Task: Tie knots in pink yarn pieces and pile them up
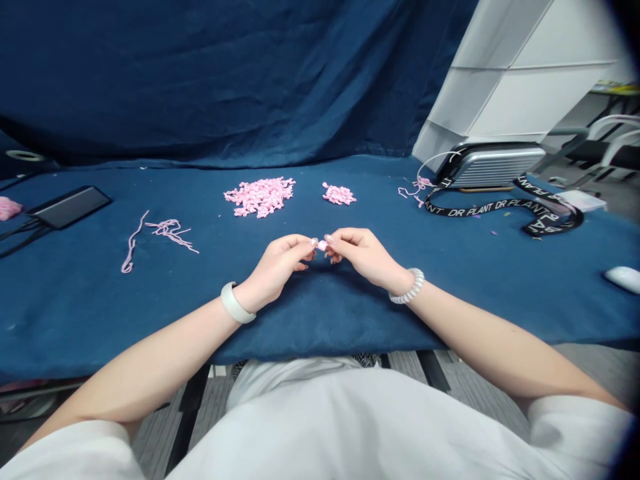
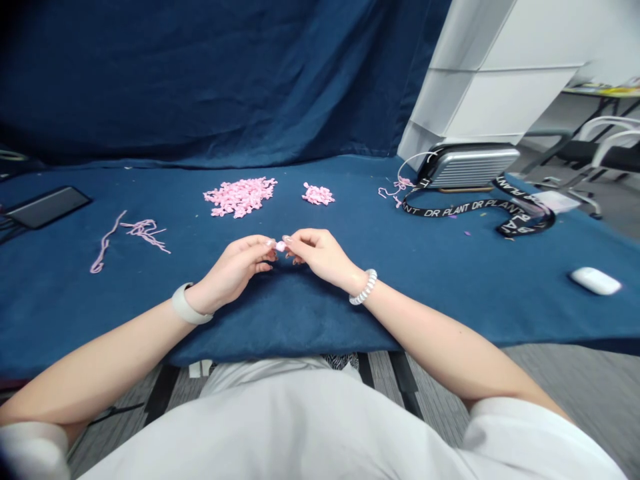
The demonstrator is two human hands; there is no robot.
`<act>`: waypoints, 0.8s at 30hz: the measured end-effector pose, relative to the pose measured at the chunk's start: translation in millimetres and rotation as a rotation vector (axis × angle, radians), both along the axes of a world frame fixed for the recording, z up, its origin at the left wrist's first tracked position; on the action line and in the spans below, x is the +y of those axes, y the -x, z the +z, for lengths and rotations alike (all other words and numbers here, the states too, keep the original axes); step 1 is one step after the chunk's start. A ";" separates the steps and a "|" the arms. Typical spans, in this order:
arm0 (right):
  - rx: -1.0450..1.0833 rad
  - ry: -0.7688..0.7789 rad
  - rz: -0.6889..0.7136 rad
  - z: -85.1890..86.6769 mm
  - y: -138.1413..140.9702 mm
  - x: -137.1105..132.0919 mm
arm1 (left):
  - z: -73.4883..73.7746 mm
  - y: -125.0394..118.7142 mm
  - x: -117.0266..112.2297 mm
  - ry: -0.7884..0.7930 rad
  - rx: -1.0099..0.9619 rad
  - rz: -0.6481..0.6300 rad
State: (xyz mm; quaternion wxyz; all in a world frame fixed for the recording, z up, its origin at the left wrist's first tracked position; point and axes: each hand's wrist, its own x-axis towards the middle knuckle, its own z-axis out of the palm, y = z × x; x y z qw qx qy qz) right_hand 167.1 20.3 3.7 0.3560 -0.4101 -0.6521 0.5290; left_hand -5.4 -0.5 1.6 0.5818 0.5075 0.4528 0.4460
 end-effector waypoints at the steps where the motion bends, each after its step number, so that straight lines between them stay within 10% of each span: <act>1: -0.008 -0.008 0.002 0.0 0.1 0.2 | 0.1 -0.3 -0.4 -0.016 0.029 0.003; 19: -0.194 -0.081 0.049 -1.7 -0.4 1.7 | -0.9 0.4 1.3 -0.248 0.246 0.035; 24: -0.299 -0.238 -0.187 -13.3 -21.8 32.9 | -7.9 4.0 9.3 -0.247 0.259 0.102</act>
